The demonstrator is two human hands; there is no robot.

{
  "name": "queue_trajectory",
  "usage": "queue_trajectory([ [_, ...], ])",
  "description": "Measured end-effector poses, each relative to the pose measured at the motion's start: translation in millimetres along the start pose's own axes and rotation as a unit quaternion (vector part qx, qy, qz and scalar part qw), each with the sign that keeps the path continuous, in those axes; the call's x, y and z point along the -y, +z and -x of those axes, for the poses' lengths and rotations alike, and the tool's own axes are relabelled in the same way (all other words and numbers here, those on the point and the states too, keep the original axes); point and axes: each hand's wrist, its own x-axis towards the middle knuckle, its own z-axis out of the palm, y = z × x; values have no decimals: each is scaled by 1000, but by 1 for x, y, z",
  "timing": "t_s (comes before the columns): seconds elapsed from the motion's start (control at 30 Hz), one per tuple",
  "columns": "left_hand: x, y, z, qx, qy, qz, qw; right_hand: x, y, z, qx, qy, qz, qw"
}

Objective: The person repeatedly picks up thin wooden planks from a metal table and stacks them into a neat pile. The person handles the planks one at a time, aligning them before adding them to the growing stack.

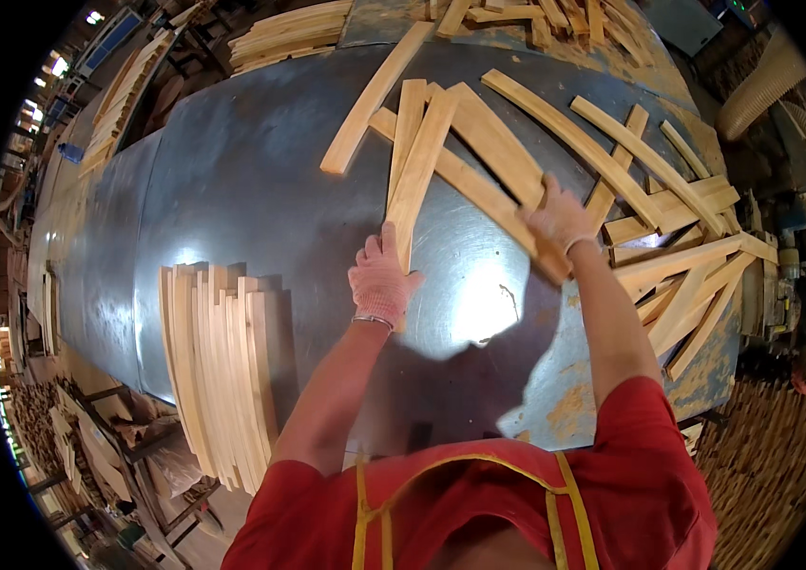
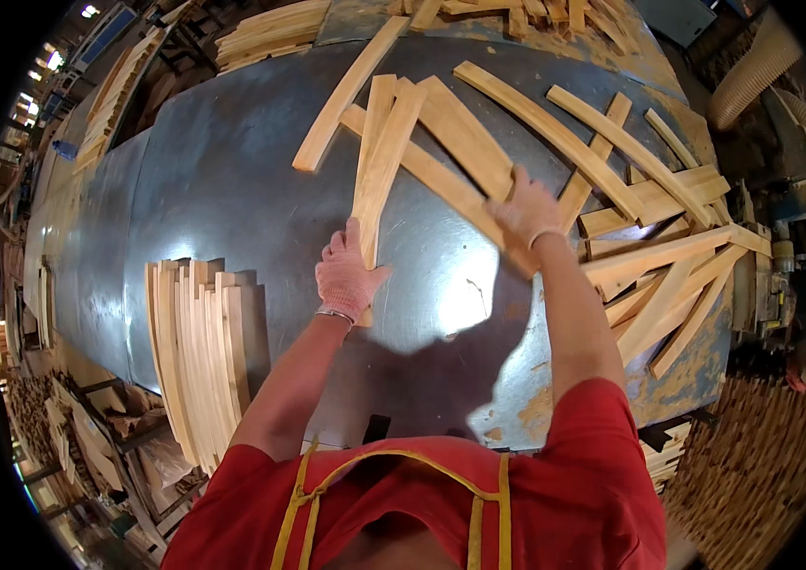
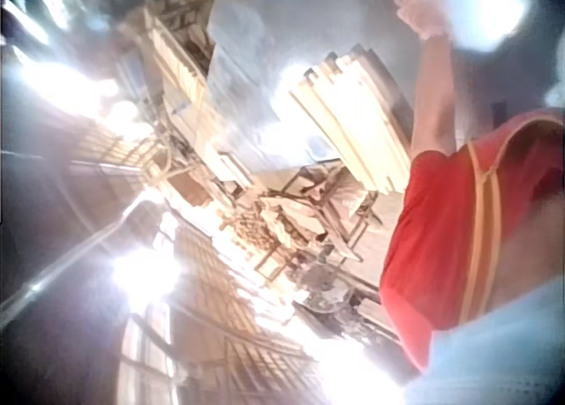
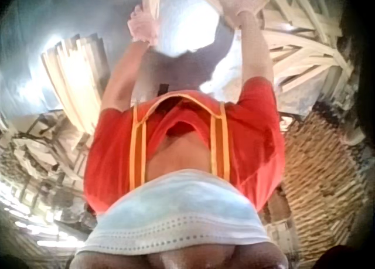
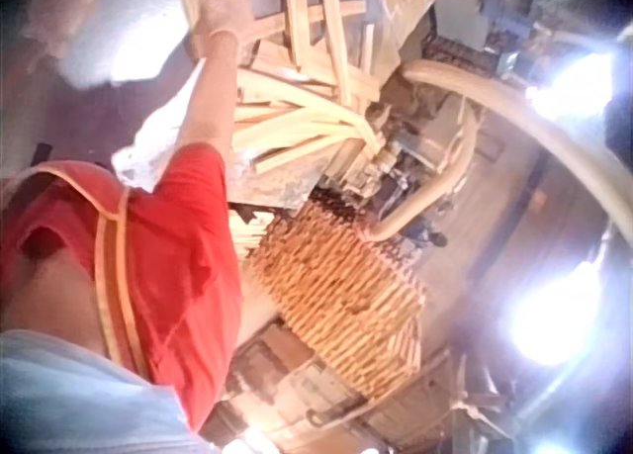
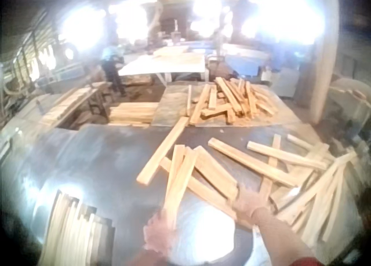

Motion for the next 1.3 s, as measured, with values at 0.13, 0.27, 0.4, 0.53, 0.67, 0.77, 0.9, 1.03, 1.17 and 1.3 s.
queue_trajectory([
  [0.13, 26, -14, 30, 80, -47, 212, 973, 16, 25, 80, 118, -13, -215, 969],
  [0.27, 86, -14, 88, 149, 5, 620, 770, 53, 56, 183, 210, 14, -584, 784],
  [0.4, 128, -12, 169, 229, -41, 772, 591, 93, 151, 263, 352, 97, -684, 632],
  [0.53, 191, 8, 230, 250, -50, 753, 607, 145, 182, 302, 490, -183, -191, 831],
  [0.67, 241, 27, 293, 257, -67, 717, 645, 185, 196, 309, 466, -37, -264, 844],
  [0.77, 258, 41, 329, 131, -89, 537, 828, 221, 194, 331, 343, 9, -298, 891],
  [0.9, 244, -8, 339, -96, -38, 174, 979, 249, 243, 340, 309, -118, -252, 909],
  [1.03, 228, -19, 326, -160, 52, 140, 976, 304, 240, 331, 359, -256, -171, 881],
  [1.17, 219, -11, 328, -139, 63, 131, 980, 249, 156, 263, 50, -277, -107, 954],
  [1.3, 175, -9, 292, -52, 106, 67, 991, 93, 91, 185, -130, -123, 58, 982],
])
